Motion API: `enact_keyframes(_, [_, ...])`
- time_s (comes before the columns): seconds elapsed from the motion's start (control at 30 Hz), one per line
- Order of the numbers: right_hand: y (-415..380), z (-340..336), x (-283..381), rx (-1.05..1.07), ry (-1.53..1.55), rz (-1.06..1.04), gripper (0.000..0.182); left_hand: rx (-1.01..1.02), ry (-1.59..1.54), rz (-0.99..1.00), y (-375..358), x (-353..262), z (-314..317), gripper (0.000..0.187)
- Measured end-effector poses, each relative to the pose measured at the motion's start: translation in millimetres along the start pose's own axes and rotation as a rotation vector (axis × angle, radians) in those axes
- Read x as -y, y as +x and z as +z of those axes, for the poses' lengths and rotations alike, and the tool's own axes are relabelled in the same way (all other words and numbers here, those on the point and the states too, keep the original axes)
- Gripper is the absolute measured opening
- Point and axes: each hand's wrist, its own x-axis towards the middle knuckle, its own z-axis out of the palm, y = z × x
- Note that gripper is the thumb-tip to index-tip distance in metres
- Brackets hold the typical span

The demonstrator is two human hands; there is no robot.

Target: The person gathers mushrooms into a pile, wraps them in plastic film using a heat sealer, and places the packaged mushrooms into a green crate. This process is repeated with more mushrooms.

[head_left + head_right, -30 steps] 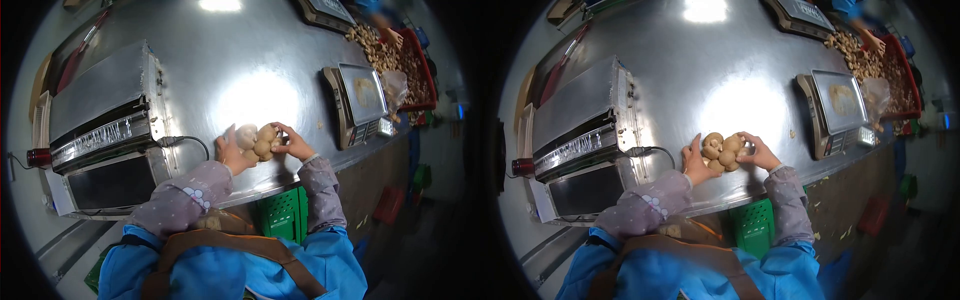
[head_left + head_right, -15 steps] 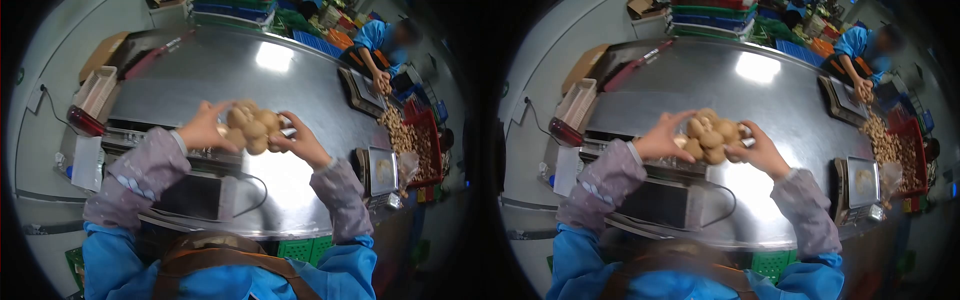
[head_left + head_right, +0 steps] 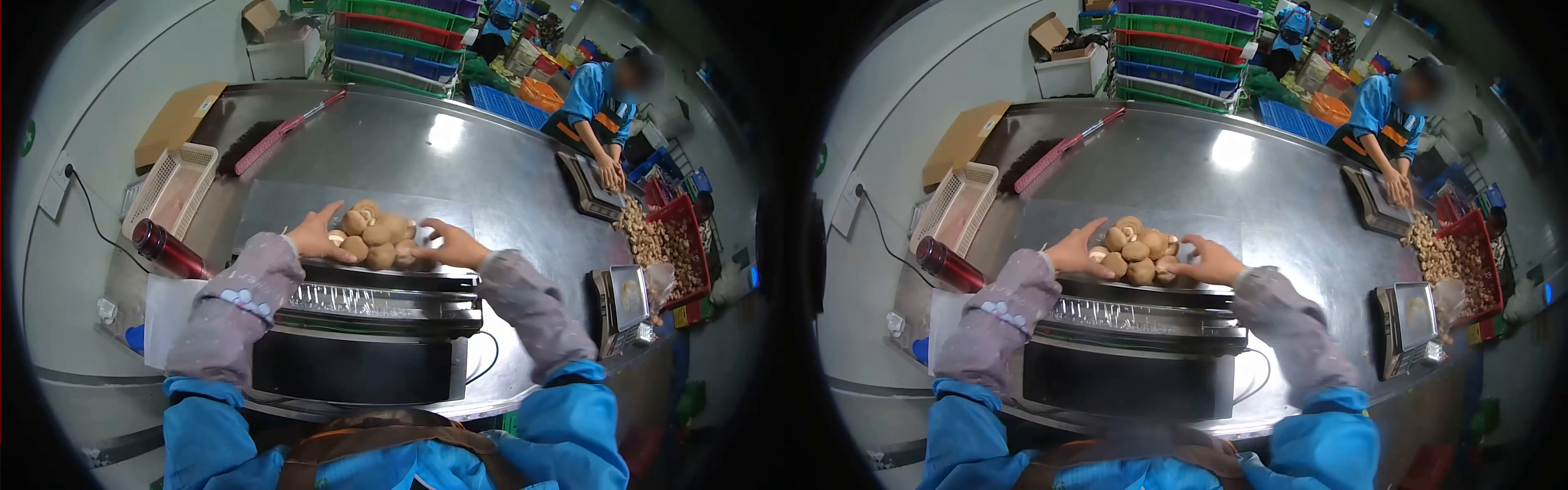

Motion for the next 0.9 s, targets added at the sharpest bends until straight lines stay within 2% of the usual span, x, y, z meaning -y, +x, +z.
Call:
enact_keyframes(0.03, [-19.8,-15.5,9.2,-0.008,-0.098,-0.044,0.062,-0.041,0.028,0.072,-11.4,3.2,-7.8,0.093])
enact_keyframes(0.07, [-44.2,-30.4,12.5,-0.011,-0.22,-0.215,0.044,-0.079,0.053,0.138,-25.5,7.7,-14.3,0.081])
enact_keyframes(0.1, [-69.4,-44.5,19.2,0.02,-0.39,-0.289,0.029,-0.083,0.203,0.283,-47.1,22.5,-28.4,0.066])
enact_keyframes(0.13, [-87.9,-46.6,0.4,0.056,-0.501,-0.362,0.025,-0.089,0.355,0.429,-68.2,35.4,-42.5,0.053])
enact_keyframes(0.17, [-103.4,-41.5,-10.1,-0.001,-0.556,-0.502,0.027,-0.078,0.351,0.416,-85.0,36.2,-46.3,0.053])
enact_keyframes(0.23, [-115.8,-17.1,-17.3,-0.065,-0.574,-0.482,0.034,-0.13,0.815,0.526,-111.6,36.4,-43.9,0.041])
enact_keyframes(0.27, [-111.2,-1.0,-26.2,-0.101,-0.542,-0.48,0.035,-0.133,0.807,0.517,-108.6,42.8,-33.3,0.041])
enact_keyframes(0.3, [-104.9,11.3,-26.5,-0.091,-0.498,-0.489,0.039,-0.188,0.801,0.627,-96.0,51.8,-18.7,0.038])
enact_keyframes(0.33, [-98.6,26.3,-27.9,-0.181,-0.414,-0.49,0.03,-0.237,0.794,0.739,-88.6,50.7,-10.2,0.036])
enact_keyframes(0.4, [-91.0,48.8,-33.9,-0.337,-0.166,-0.348,0.016,-0.264,0.685,0.697,-84.3,49.9,0.1,0.034])
enact_keyframes(0.47, [-95.0,50.5,-38.7,-0.316,0.159,-0.197,0.005,-0.26,0.598,0.554,-87.0,50.5,3.8,0.03])
enact_keyframes(0.5, [-101.9,48.5,-43.5,-0.28,0.279,-0.172,0.004,-0.225,0.44,0.49,-91.7,60.7,-1.1,0.021])
enact_keyframes(0.53, [-111.6,43.0,-40.8,-0.277,0.281,-0.171,0.004,-0.222,0.44,0.487,-100.9,62.2,-9.0,0.021])
enact_keyframes(0.6, [-131.4,19.9,-22.2,-0.053,0.634,0.027,0.009,0.234,-0.365,-0.093,-127.0,59.3,-30.9,0.025])
enact_keyframes(0.63, [-135.0,2.7,-12.3,-0.008,0.68,-0.05,0.011,0.228,-0.366,-0.096,-134.4,60.7,-41.7,0.025])
enact_keyframes(0.7, [-140.8,-41.0,14.0,0.046,0.804,-0.203,0.011,0.129,-0.918,0.075,-146.4,60.3,-60.2,0.032])
enact_keyframes(0.77, [-118.1,-77.1,33.0,0.027,0.978,-0.367,0.012,0.049,-1.242,0.397,-135.1,39.2,-86.2,0.031])
enact_keyframes(0.8, [-99.2,-91.1,37.6,0.0,1.069,-0.452,0.014,-0.114,-1.401,0.382,-117.1,23.5,-92.2,0.029])
enact_keyframes(0.83, [-71.8,-92.6,46.9,-0.181,1.128,-0.391,0.012,-0.283,-1.557,0.364,-95.0,5.8,-98.0,0.028])
enact_keyframes(0.87, [-38.6,-87.4,57.2,-0.362,1.177,-0.334,0.011,-0.306,-1.426,0.406,-54.3,1.3,-104.5,0.027])
enact_keyframes(0.9, [0.8,-80.4,51.1,-0.395,0.953,-0.321,0.013,-0.328,-1.291,0.449,-11.7,9.4,-98.0,0.027])
